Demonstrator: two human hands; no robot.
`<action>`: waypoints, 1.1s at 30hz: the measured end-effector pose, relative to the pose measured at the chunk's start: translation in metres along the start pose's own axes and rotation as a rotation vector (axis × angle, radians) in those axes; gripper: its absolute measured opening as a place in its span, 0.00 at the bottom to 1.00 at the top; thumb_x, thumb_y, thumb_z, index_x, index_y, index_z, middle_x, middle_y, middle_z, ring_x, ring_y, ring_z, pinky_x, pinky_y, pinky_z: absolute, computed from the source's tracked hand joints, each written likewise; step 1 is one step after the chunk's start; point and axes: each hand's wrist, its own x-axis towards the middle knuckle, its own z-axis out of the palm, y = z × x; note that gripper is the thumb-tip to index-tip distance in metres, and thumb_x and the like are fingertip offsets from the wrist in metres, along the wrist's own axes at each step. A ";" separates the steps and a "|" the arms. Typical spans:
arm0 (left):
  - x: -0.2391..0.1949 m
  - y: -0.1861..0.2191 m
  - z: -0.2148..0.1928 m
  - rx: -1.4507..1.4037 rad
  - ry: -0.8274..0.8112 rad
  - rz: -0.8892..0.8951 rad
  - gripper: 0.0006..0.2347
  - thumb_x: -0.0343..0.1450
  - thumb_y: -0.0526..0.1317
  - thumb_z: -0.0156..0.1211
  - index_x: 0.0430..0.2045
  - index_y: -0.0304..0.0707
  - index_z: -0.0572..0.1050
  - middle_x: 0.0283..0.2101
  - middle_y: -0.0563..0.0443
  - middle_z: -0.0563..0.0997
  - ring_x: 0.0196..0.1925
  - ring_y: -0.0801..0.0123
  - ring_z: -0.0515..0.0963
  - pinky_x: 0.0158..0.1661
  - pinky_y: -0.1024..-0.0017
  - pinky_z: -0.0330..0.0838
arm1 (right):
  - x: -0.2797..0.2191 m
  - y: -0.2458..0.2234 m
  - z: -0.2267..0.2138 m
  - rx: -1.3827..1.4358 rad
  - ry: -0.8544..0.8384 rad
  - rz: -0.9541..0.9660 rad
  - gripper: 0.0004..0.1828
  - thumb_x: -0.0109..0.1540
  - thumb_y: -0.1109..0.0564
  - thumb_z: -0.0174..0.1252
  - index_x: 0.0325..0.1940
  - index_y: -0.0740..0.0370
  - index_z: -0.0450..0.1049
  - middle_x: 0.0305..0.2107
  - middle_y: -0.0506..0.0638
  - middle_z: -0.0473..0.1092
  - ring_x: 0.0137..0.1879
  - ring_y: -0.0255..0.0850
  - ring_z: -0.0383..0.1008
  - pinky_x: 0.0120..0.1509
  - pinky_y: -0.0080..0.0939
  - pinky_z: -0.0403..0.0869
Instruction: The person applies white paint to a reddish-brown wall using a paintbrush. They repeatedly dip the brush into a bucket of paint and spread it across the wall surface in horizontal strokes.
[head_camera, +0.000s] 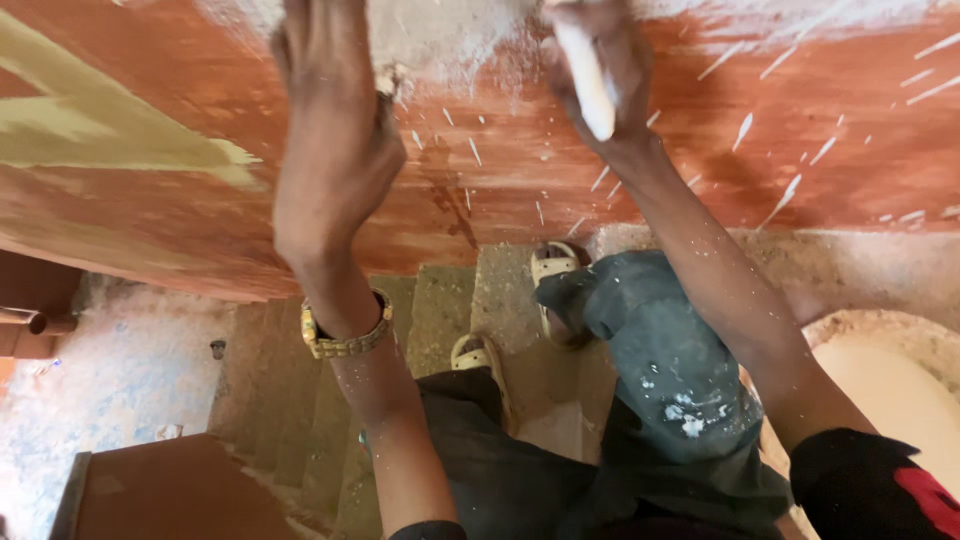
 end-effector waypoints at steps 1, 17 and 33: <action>0.003 0.002 -0.001 -0.006 -0.001 -0.007 0.40 0.65 0.15 0.44 0.76 0.38 0.44 0.79 0.38 0.49 0.82 0.47 0.46 0.80 0.48 0.39 | 0.003 -0.001 0.001 0.011 -0.091 -0.058 0.17 0.68 0.65 0.64 0.60 0.62 0.72 0.50 0.52 0.75 0.48 0.42 0.78 0.57 0.47 0.77; 0.016 -0.014 0.012 -0.014 0.158 -0.113 0.44 0.68 0.20 0.55 0.76 0.52 0.37 0.80 0.55 0.40 0.83 0.61 0.42 0.83 0.49 0.41 | 0.068 -0.011 -0.031 -0.281 0.283 -0.183 0.16 0.72 0.55 0.55 0.57 0.71 0.68 0.43 0.61 0.71 0.38 0.47 0.70 0.40 0.51 0.74; 0.020 -0.024 0.002 -0.082 0.249 -0.103 0.44 0.70 0.20 0.54 0.76 0.55 0.36 0.83 0.57 0.39 0.85 0.60 0.44 0.83 0.49 0.41 | 0.119 0.024 -0.024 -0.406 -0.063 -0.466 0.10 0.65 0.56 0.63 0.50 0.56 0.79 0.35 0.50 0.77 0.32 0.38 0.76 0.26 0.32 0.75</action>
